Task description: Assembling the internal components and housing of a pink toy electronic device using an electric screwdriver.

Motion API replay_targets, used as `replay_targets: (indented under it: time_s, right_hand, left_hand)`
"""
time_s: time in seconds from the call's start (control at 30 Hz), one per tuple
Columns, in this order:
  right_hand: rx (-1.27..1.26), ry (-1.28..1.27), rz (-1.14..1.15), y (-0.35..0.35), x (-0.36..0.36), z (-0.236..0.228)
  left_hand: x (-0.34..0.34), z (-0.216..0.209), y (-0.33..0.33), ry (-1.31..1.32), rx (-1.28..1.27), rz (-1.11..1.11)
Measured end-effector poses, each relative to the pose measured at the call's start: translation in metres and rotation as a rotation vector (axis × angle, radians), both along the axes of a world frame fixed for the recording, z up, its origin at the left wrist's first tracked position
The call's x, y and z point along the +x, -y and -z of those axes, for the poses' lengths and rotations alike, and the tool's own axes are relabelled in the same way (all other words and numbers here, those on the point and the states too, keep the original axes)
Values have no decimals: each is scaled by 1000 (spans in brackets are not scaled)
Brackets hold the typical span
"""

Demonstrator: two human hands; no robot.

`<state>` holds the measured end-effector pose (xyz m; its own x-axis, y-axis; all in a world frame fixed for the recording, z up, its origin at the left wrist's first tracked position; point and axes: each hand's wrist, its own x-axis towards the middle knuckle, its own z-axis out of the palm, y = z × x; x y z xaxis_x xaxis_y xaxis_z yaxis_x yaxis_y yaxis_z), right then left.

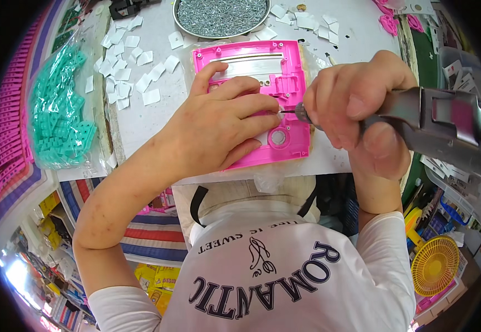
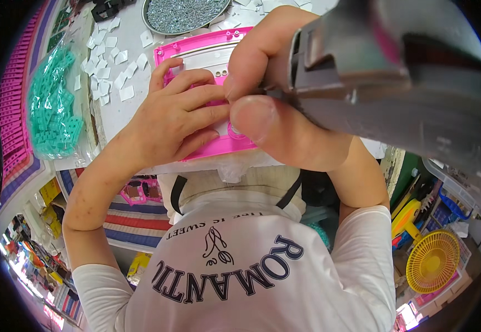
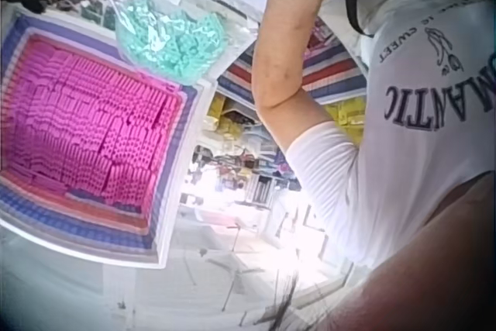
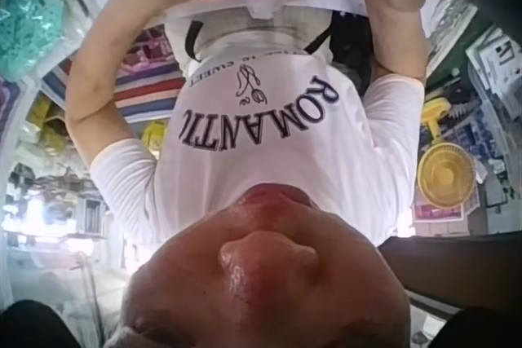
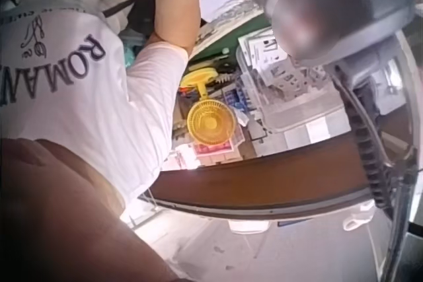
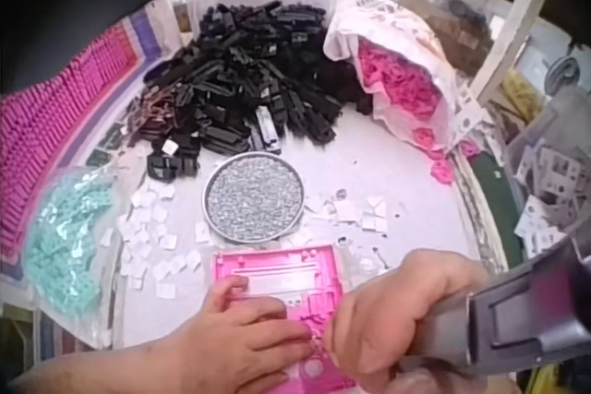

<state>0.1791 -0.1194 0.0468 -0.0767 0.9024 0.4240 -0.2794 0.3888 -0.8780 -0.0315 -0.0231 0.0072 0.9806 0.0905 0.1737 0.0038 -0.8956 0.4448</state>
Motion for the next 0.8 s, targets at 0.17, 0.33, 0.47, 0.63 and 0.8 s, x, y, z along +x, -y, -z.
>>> replay_targets:
  time_s: [0.17, 0.33, 0.47, 0.63, 0.8]
  right_hand:
    - [-210, 234, 171, 12, -19, -12]
    - [-97, 130, 51, 7, -19, 0]
    - [-86, 12, 55, -3, -11, -8]
    - [38, 18, 150, 12, 55, -35]
    - [3, 100, 78, 5, 51, -34]
  left_hand:
    - [-2, 1, 1, 48, -11, -34]
    - [5, 8, 5, 22, 65, 20]
    - [-17, 3, 13, 247, -70, -126]
    - [-110, -23, -44, 167, -259, -839]
    - [-193, -22, -108, -278, 782, -891]
